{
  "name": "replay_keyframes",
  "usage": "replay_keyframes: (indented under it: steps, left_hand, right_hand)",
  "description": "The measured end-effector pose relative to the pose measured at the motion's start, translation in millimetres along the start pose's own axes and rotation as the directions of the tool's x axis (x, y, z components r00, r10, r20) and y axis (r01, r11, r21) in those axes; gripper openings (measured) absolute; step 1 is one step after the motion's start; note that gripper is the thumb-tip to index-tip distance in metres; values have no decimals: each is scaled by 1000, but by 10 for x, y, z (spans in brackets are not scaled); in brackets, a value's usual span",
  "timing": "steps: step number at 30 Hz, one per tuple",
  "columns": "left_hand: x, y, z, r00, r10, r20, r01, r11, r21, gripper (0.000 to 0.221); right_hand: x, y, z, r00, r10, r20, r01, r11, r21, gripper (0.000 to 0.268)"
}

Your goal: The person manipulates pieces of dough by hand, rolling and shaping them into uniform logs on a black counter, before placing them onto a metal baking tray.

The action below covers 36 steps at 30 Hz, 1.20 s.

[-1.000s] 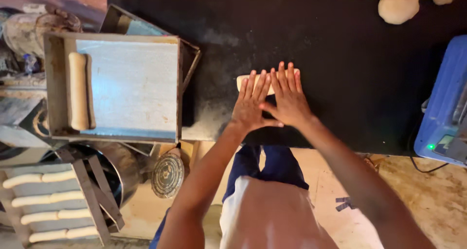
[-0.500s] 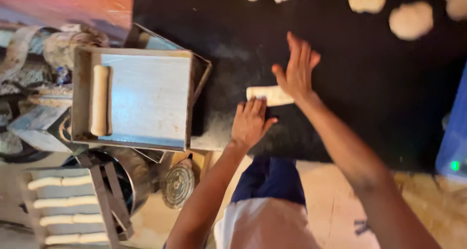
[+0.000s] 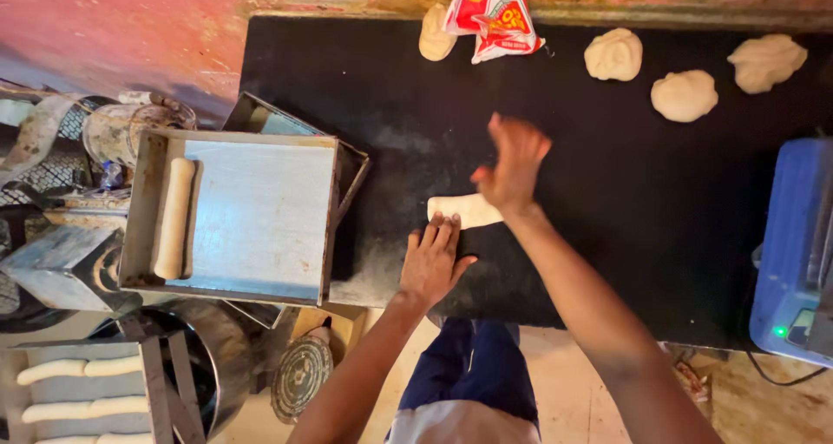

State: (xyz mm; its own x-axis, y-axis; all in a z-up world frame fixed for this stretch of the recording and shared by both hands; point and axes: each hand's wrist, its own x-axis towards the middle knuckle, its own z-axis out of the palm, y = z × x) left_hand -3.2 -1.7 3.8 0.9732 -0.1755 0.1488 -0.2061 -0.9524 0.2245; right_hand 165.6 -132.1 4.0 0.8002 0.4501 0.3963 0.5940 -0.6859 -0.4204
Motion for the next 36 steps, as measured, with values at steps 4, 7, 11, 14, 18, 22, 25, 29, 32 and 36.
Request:
replay_keyframes:
  steps: [4, 7, 11, 14, 18, 22, 25, 29, 32, 36]
  left_hand:
    - [401, 16, -92, 887, -98, 450, 35, 989, 146, 37]
    - [967, -198, 14, 938, -240, 251, 252, 967, -19, 33]
    - [1121, -111, 437, 978, -120, -170, 148, 974, 169, 65]
    - [651, 30, 440, 994, -39, 106, 11, 967, 254, 73]
    - [13, 332, 328, 991, -32, 127, 23, 997, 79, 64]
    - [198, 376, 386, 987, -127, 98, 119, 990, 82, 67]
    - [715, 84, 448, 983, -142, 116, 122, 979, 162, 68]
    - [1529, -435, 519, 994, -113, 6, 109, 971, 213, 69]
    - [1381, -395, 562, 996, -70, 60, 52, 964, 261, 72]
    - [456, -6, 432, 989, -42, 144, 11, 978, 209, 73]
  right_hand:
    - [-67, 124, 179, 995, 83, 56, -80, 996, -41, 87]
    - [60, 364, 268, 978, 207, 31, -209, 963, 173, 66]
    - [-478, 379, 116, 945, -4, 327, -30, 995, 99, 88]
    - [-1014, 107, -103, 936, -117, 333, 133, 991, -27, 110]
    - [-1585, -316, -345, 935, -112, 335, 135, 990, -45, 126]
    - [-1411, -230, -236, 929, -66, 364, 109, 989, -99, 125]
    - [-952, 36, -8, 948, -51, 315, 72, 996, -55, 125]
    - [-45, 409, 384, 902, 66, 427, -54, 998, -41, 121]
    - [-331, 365, 281, 894, 5, 448, 31, 997, -74, 119]
    - [-1250, -124, -139, 908, -100, 407, 182, 969, -168, 126]
